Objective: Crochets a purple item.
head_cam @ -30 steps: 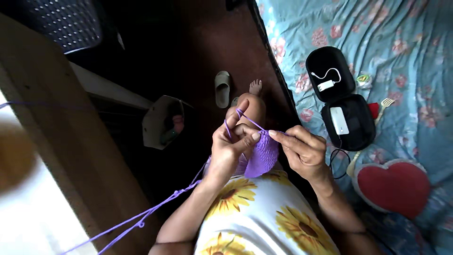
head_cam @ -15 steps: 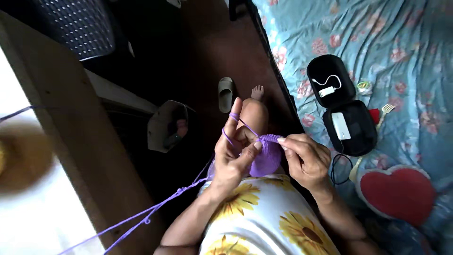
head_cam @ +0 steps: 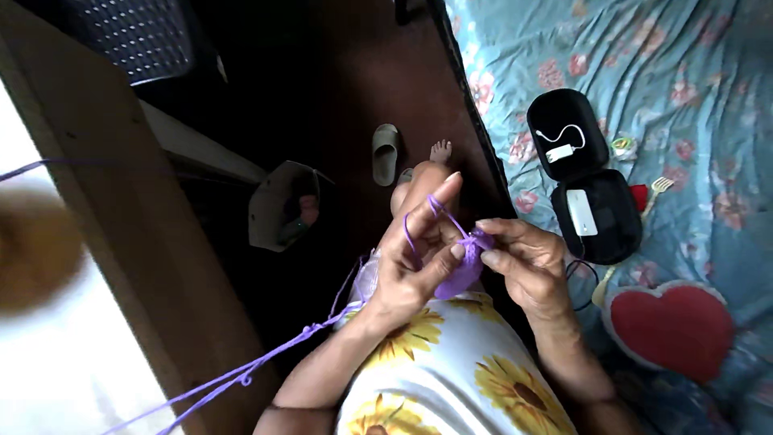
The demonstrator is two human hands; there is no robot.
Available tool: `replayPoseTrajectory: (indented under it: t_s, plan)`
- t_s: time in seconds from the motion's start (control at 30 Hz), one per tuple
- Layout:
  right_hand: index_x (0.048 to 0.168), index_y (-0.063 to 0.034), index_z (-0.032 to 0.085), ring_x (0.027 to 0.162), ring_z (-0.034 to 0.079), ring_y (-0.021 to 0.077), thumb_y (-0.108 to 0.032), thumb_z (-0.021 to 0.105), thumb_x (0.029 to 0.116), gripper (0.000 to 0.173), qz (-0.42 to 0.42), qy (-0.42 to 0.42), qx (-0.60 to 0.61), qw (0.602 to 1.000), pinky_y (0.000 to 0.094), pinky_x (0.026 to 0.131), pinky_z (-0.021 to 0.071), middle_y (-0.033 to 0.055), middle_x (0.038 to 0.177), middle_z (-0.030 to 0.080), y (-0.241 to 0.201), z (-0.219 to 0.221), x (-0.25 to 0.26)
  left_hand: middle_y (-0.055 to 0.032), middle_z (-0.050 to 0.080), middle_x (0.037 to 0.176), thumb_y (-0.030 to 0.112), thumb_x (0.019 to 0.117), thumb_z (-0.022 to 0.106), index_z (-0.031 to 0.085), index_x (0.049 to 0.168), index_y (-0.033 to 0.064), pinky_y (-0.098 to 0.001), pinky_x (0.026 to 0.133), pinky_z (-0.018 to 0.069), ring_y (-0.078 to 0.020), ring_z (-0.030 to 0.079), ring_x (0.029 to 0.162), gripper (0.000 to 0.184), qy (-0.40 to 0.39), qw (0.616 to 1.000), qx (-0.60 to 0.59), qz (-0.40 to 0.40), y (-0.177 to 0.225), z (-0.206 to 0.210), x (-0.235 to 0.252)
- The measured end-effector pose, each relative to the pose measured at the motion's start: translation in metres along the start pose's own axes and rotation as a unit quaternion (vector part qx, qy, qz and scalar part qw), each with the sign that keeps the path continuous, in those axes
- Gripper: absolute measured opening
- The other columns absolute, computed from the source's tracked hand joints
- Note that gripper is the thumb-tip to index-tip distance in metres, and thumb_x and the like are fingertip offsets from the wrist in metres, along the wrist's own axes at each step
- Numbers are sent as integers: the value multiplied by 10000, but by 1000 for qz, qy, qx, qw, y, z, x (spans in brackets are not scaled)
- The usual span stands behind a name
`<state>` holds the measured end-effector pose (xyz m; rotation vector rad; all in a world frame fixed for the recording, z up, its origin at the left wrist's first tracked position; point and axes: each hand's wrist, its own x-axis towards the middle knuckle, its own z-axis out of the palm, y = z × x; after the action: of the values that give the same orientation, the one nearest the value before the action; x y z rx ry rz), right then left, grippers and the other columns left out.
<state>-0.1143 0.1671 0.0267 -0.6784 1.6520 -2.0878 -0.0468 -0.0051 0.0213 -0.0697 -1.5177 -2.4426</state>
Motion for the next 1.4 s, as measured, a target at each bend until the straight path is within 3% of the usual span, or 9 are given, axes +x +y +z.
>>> replayPoseTrajectory:
  t_s: [0.17, 0.3, 0.47, 0.6, 0.73, 0.87, 1.1, 1.3, 1.4]
  plan:
    - [1134, -149, 786, 658, 550, -76, -110, 668, 967, 208, 61, 9, 114, 992, 101, 576, 441, -46, 955, 747, 2, 6, 5, 13, 727, 992, -22, 938, 639, 563, 1444, 130, -243, 814, 579, -51, 678, 856, 533, -2, 1000, -24, -18, -11, 2, -3]
    - [1125, -154, 786, 624, 519, -82, -111, 679, 960, 201, 55, 21, 84, 995, 96, 553, 422, -60, 937, 738, -5, -2, 6, 53, 744, 891, 237, 895, 766, 780, 953, 193, -226, 740, 580, -29, 687, 801, 74, -22, 991, -48, -124, -5, -29, 0]
    - [1110, -146, 789, 588, 499, -79, -105, 682, 950, 197, 72, 16, 121, 990, 99, 523, 403, -49, 910, 736, -4, -5, 5, 85, 716, 856, 328, 916, 736, 724, 771, 157, -178, 735, 559, -3, 670, 819, 225, -210, 951, 133, -186, 17, -81, 4]
    - [1134, -148, 783, 555, 470, -72, -125, 673, 965, 203, 90, 23, 164, 982, 100, 495, 377, -40, 870, 715, 0, -5, 4, 76, 723, 891, 351, 938, 721, 684, 695, 172, -178, 730, 560, -17, 675, 847, 304, -223, 961, 93, -137, 26, -94, 3]
    - [1157, -141, 775, 562, 480, -65, -102, 658, 977, 218, 88, 22, 163, 982, 100, 504, 389, -33, 871, 714, -2, 1, 3, 22, 729, 1178, 330, 923, 731, 765, 1163, 220, -340, 989, 538, -137, 672, 1103, 266, -115, 990, -72, -39, 15, -63, 4]
    - [1159, -114, 761, 593, 498, -53, -54, 636, 974, 231, 79, 31, 111, 990, 111, 523, 407, -20, 923, 722, -3, 9, 1, -3, 681, 1261, 156, 883, 783, 298, 1600, 299, -349, 1023, 536, -174, 662, 1138, 877, -74, 996, -17, -36, 13, -24, 7]
    - [1202, -71, 751, 637, 525, -40, 0, 632, 955, 283, 72, 38, 30, 996, 126, 556, 433, 10, 1050, 745, -2, 13, 1, 2, 683, 1003, -106, 873, 676, 158, 1624, 186, -281, 841, 594, -112, 691, 871, 958, 39, 996, 80, -9, 9, 2, 3]
    - [1290, -146, 723, 517, 433, -36, -40, 601, 956, 372, 147, 51, 252, 955, 126, 482, 347, -6, 734, 634, 9, 18, -1, -14, 677, 908, -146, 850, 651, 139, 1630, 243, -252, 739, 592, -98, 675, 763, 1012, 66, 995, -24, -66, -2, 5, 3]
    - [1262, -116, 738, 565, 463, -49, -42, 593, 961, 342, 115, 54, 182, 975, 121, 514, 365, -21, 812, 681, 12, 16, 1, -34, 704, 899, -150, 844, 632, 185, 1630, 225, -251, 739, 590, -100, 683, 751, 979, 80, 987, -67, -125, 0, 1, 5]
